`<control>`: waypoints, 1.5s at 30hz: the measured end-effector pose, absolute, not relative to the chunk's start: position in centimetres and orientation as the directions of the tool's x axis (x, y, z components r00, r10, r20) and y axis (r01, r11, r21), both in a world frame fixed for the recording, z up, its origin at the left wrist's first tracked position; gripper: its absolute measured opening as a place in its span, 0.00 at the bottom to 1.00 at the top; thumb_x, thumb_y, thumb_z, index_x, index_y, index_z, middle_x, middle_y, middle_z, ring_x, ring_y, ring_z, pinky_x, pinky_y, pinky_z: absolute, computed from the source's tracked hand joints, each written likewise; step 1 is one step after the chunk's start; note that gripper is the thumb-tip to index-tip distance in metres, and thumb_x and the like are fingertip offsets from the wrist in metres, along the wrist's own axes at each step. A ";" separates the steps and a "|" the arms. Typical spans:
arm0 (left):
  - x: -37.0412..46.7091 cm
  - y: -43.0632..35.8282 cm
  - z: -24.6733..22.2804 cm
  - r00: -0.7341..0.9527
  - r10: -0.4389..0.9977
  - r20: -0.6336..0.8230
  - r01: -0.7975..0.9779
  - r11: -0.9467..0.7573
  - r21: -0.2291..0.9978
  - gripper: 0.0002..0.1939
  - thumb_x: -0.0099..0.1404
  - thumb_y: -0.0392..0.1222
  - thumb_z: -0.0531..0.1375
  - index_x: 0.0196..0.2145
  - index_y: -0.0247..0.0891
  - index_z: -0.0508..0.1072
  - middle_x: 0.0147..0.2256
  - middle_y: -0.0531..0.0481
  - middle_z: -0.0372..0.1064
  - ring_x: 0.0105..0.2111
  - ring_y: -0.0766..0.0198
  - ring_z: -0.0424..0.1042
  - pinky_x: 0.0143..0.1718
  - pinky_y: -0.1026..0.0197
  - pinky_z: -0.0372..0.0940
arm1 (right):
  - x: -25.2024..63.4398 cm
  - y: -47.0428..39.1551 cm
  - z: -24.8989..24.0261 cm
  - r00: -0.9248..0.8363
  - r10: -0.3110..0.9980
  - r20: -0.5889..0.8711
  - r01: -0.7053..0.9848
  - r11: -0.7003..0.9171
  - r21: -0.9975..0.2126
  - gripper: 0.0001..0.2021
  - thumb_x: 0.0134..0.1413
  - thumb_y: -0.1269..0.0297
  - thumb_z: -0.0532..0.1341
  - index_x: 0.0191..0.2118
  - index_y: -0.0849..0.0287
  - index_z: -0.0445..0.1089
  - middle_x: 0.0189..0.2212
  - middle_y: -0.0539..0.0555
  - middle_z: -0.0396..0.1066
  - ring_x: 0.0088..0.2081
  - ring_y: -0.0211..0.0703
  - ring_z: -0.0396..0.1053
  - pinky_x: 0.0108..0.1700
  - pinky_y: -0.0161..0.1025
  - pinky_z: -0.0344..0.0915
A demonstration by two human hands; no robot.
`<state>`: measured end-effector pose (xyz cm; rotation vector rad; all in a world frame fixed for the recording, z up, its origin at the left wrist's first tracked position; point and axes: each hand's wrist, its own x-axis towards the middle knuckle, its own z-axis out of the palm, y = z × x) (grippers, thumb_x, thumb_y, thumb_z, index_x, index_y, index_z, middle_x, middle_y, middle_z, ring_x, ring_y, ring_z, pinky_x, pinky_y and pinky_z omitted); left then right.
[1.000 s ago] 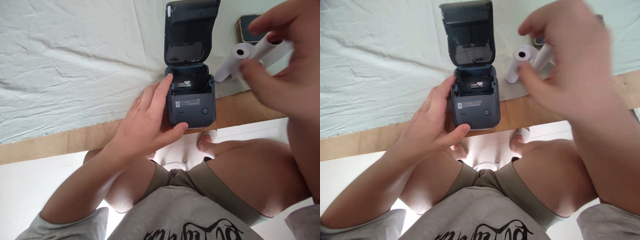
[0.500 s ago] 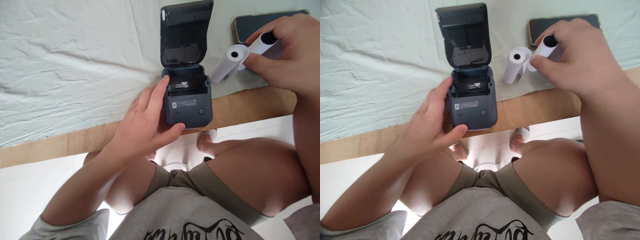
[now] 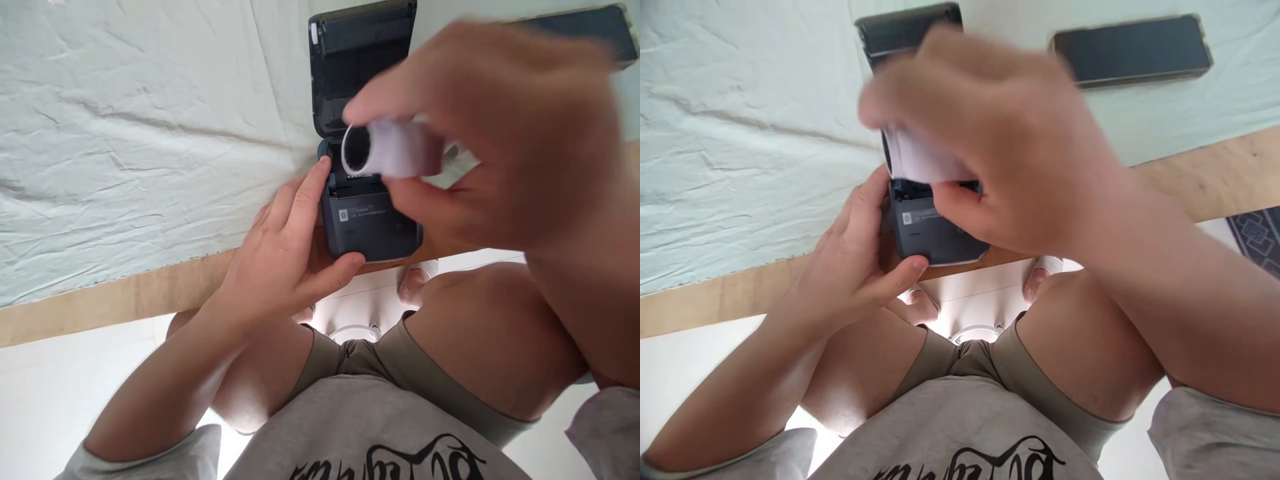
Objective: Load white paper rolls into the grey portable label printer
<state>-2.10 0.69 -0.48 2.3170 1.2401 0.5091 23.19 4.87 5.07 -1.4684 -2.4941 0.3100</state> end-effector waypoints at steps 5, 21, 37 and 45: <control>-2.2 0.8 -0.6 0.546 0.829 0.119 0.645 -0.507 0.572 0.49 0.79 0.73 0.58 0.83 0.44 0.50 0.76 0.36 0.63 0.73 0.36 0.70 0.73 0.38 0.69 | 22.4 5.9 4.3 -0.548 0.835 0.048 0.810 0.544 -0.220 0.29 0.66 0.62 0.52 0.71 0.43 0.67 0.51 0.51 0.77 0.44 0.38 0.71 0.47 0.41 0.61; -2.2 0.6 -0.6 0.540 0.836 0.097 0.656 -0.490 0.573 0.48 0.78 0.72 0.59 0.84 0.48 0.50 0.75 0.37 0.64 0.72 0.35 0.70 0.71 0.37 0.70 | 21.3 6.9 5.3 -0.431 0.900 0.056 0.884 0.434 -0.173 0.14 0.63 0.64 0.56 0.43 0.54 0.81 0.45 0.49 0.82 0.46 0.41 0.76 0.56 0.43 0.66; -1.9 0.2 -0.5 0.501 0.827 0.254 0.622 -0.549 0.559 0.26 0.77 0.57 0.64 0.70 0.58 0.76 0.78 0.47 0.58 0.78 0.31 0.63 0.73 0.29 0.72 | 24.0 4.6 5.4 -0.601 0.785 0.150 0.671 0.598 -0.438 0.24 0.74 0.47 0.52 0.38 0.52 0.83 0.39 0.47 0.81 0.37 0.31 0.71 0.41 0.39 0.59; -1.7 0.0 -0.6 0.546 0.749 0.376 0.573 -0.661 0.485 0.16 0.79 0.47 0.63 0.61 0.56 0.79 0.76 0.49 0.58 0.77 0.42 0.65 0.71 0.36 0.75 | 24.2 5.6 5.1 -0.286 0.901 0.325 0.840 0.399 -0.367 0.44 0.64 0.43 0.53 0.75 0.71 0.64 0.73 0.64 0.63 0.75 0.59 0.62 0.70 0.51 0.60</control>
